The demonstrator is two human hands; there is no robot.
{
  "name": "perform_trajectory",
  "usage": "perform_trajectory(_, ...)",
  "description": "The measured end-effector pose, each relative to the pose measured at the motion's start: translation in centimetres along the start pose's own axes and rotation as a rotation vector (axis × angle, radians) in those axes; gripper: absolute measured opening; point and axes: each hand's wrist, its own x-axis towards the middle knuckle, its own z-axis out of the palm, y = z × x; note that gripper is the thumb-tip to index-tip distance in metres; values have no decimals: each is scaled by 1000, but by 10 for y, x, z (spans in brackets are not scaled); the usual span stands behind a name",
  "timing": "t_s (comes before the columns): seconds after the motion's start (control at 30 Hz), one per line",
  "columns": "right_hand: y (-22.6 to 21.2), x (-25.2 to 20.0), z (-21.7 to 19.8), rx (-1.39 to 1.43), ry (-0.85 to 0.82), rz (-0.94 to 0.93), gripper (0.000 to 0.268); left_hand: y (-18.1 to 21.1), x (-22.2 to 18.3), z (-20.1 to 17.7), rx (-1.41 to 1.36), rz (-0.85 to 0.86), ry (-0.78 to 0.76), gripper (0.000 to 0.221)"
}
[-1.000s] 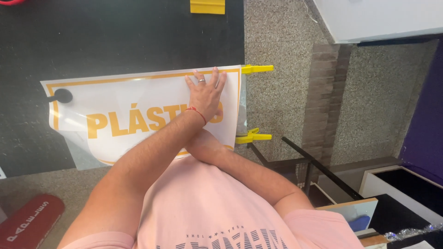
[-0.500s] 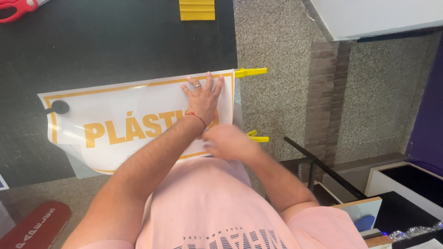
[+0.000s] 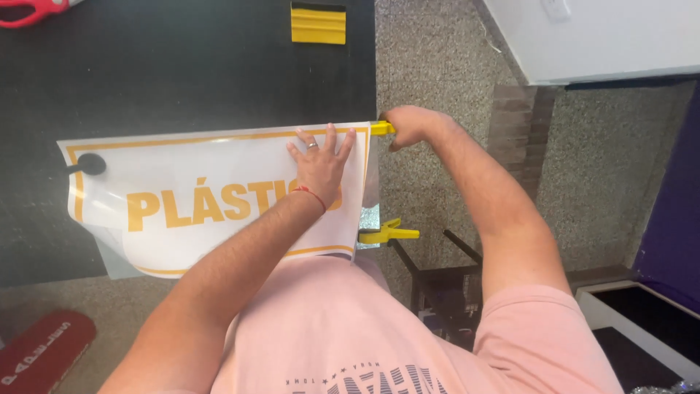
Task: The person unrolls a printed sticker, aligns it on a metal plate, secures it with magnets, and cuts it to size using scissors.
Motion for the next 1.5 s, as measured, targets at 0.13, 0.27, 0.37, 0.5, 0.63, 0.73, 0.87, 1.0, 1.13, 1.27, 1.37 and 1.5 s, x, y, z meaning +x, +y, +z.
perform_trajectory(0.13,0,8,9,-43,13,-48,56,4,-4,-6,-9,-18,-31,148)
perform_trajectory(0.27,27,-10,10,-97,84,-65,45,8,-13,-22,62,-7,-27,135)
perform_trajectory(0.37,74,-36,20,-91,129,93,47,16,0,-3,183,4,-29,123)
perform_trajectory(0.5,85,-74,42,-21,182,180,43,26,10,17,385,90,110,88)
perform_trajectory(0.63,58,-77,65,102,191,197,40,31,23,18,268,185,98,107)
perform_trajectory(0.73,51,-61,84,117,218,148,39,34,22,4,297,176,54,111)
perform_trajectory(0.87,33,-67,60,178,204,196,37,32,17,-7,309,202,34,116)
perform_trajectory(1.0,31,-53,51,130,241,207,36,28,18,-5,315,229,40,118)
perform_trajectory(1.13,28,-35,44,29,249,176,34,25,9,-15,305,238,62,111)
perform_trajectory(1.27,4,-33,19,-5,195,140,36,19,0,-34,296,227,80,105)
perform_trajectory(1.37,-2,-21,19,-50,173,115,37,17,-5,-41,305,233,79,101)
perform_trajectory(1.5,-6,-1,24,-102,176,98,37,15,-7,-44,305,249,95,99)
